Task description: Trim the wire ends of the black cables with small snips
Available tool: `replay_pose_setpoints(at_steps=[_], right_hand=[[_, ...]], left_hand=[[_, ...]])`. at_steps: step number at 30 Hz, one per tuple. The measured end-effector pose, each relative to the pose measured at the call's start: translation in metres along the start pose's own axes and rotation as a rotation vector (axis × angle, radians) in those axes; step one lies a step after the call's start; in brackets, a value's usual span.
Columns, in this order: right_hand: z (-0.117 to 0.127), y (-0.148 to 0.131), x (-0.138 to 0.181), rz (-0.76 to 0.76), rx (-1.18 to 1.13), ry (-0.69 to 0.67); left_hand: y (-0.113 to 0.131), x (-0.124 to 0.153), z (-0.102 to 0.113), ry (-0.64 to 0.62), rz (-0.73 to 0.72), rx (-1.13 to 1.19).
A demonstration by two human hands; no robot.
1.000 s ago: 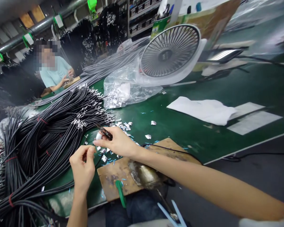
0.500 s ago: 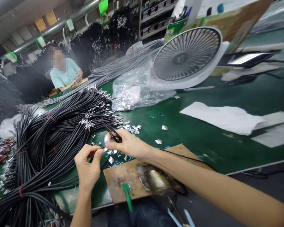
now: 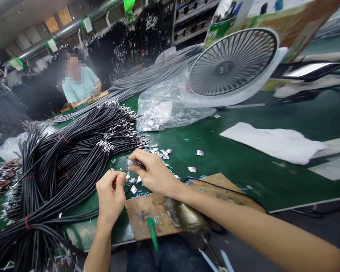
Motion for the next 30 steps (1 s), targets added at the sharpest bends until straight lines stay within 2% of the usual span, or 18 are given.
replay_pose_setpoints(at_steps=[3, 6, 8, 13, 20, 24, 27, 29, 30], right_hand=[[-0.002, 0.015, -0.002, -0.144, -0.082, -0.016], [-0.014, 0.027, -0.001, -0.312, -0.289, -0.176], [-0.018, 0.027, -0.001, -0.351, -0.35, -0.244], [-0.01, 0.023, -0.004, -0.314, -0.234, -0.211], [-0.009, 0.021, -0.005, -0.289, -0.186, -0.263], [-0.014, 0.024, -0.002, -0.335, -0.307, -0.289], [-0.03, 0.027, 0.005, -0.413, -0.526, -0.43], [-0.037, 0.023, 0.008, -0.392, -0.572, -0.507], [-0.036, 0.021, 0.007, -0.347, -0.529, -0.491]], left_hand=[[0.001, -0.001, 0.0, 0.023, -0.017, 0.03], [0.0, -0.001, 0.003, 0.052, -0.01, 0.076], [-0.001, 0.0, 0.006, 0.07, 0.01, 0.093], [0.001, 0.001, 0.006, 0.063, 0.01, 0.099], [-0.003, 0.002, 0.002, 0.032, 0.072, 0.137], [-0.004, 0.001, 0.001, 0.016, 0.068, 0.144], [-0.002, -0.001, 0.0, -0.003, 0.02, 0.17], [-0.001, -0.002, -0.002, -0.018, 0.006, 0.172], [-0.001, -0.002, -0.002, -0.028, 0.016, 0.17]])
Point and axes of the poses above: each hand's wrist, its own x-axis away from the middle knuckle, its own z-axis out of the back of the hand, y = z × x, the point moved 8 cm from there along -x, towards the middle knuckle, and after that the axes turned 11 degrees about -z, right-handed, at the moved point
